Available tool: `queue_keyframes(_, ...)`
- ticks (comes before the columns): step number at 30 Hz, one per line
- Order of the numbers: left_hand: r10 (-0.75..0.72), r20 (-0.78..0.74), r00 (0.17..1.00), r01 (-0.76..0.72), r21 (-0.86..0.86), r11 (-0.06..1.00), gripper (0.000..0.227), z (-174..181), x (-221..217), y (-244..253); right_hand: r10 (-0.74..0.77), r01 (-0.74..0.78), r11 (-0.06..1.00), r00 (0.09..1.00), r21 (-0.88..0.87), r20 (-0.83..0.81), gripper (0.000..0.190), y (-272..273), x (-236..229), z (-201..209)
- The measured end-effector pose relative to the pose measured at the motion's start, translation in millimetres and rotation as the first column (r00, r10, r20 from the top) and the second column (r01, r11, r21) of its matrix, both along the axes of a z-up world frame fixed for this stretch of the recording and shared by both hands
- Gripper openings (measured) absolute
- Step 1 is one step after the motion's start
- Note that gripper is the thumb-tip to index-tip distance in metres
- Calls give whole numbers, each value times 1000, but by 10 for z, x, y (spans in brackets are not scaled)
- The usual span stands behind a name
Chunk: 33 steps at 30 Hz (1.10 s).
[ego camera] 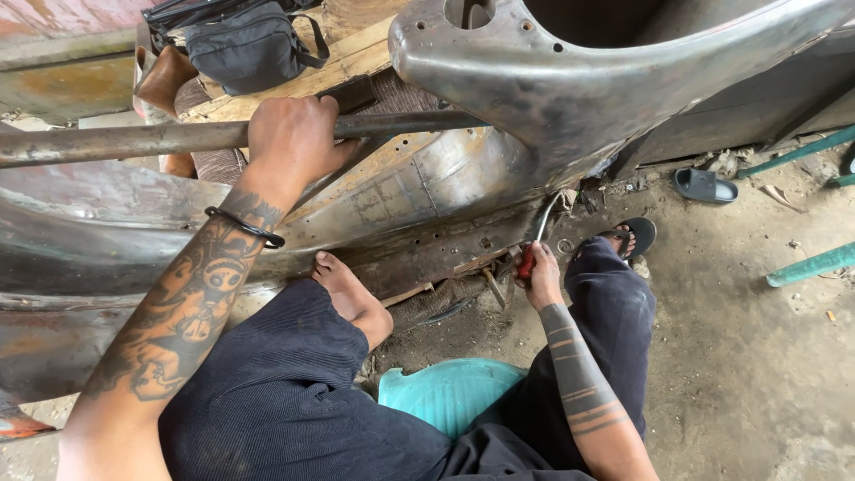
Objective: The person uses a metal file to smooth the edges of a large, curved metal object. They hold the object steady with their left hand while filing with their right hand, working on the lower edge of the metal piece.
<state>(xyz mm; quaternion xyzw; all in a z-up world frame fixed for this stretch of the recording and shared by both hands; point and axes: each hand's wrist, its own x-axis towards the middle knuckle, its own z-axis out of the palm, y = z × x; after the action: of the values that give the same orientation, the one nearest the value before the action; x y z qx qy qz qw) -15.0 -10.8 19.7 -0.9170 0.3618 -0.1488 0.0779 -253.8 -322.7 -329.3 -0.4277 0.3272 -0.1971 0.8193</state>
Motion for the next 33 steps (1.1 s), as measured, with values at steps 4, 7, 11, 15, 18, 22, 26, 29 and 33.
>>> queue_keyframes(4, 4, 4, 1000, -4, 12, 1000, 52, 4, 8, -3, 14, -14, 1000, 1000, -9, -8, 22, 19, 2, 20)
queue_keyframes(7, 4, -5, 1000, -4, 16, 1000, 52, 20, -20, 14, 18, -19, 999, 1000, -25, -22, 22, 57, -5, 32)
queue_keyframes(11, -2, -4, 1000, 2, 17, 1000, 53, -13, 26, 6, 17, -19, 999, 999, -42, -36, 23, 21, -6, -1)
queue_keyframes(15, 12, -9, 1000, -12, 17, 1000, 53, -17, 16, 24, -9, 9, 1000, 1000, -27, 4, 24, 16, -11, -35)
queue_keyframes(18, -17, 1, 1000, 17, 11, 1000, 53, -11, 7, 18, 31, -31, 1000, 1000, -1, -2, 22, -8, -21, -33)
queue_keyframes(22, -1, -1, 1000, 1, 10, 1000, 53, 26, -10, 16, -14, 15, 997, 1000, -81, 16, 23, 34, -16, 129)
queue_keyframes(26, -5, 4, 1000, 5, 13, 1000, 55, 30, -40, 23, 27, -29, 998, 999, -59, -28, 24, 11, 1, -76)
queue_keyframes(29, -6, 15, 1000, 5, 19, 1000, 55, 12, -29, 33, -13, 13, 998, 1000, -54, 11, 23, 96, -31, 116)
queue_keyframes(33, -16, 11, 1000, 16, 6, 1000, 55, 20, -55, 48, -8, 8, 999, 1000, -40, 5, 23, 114, -53, 109)
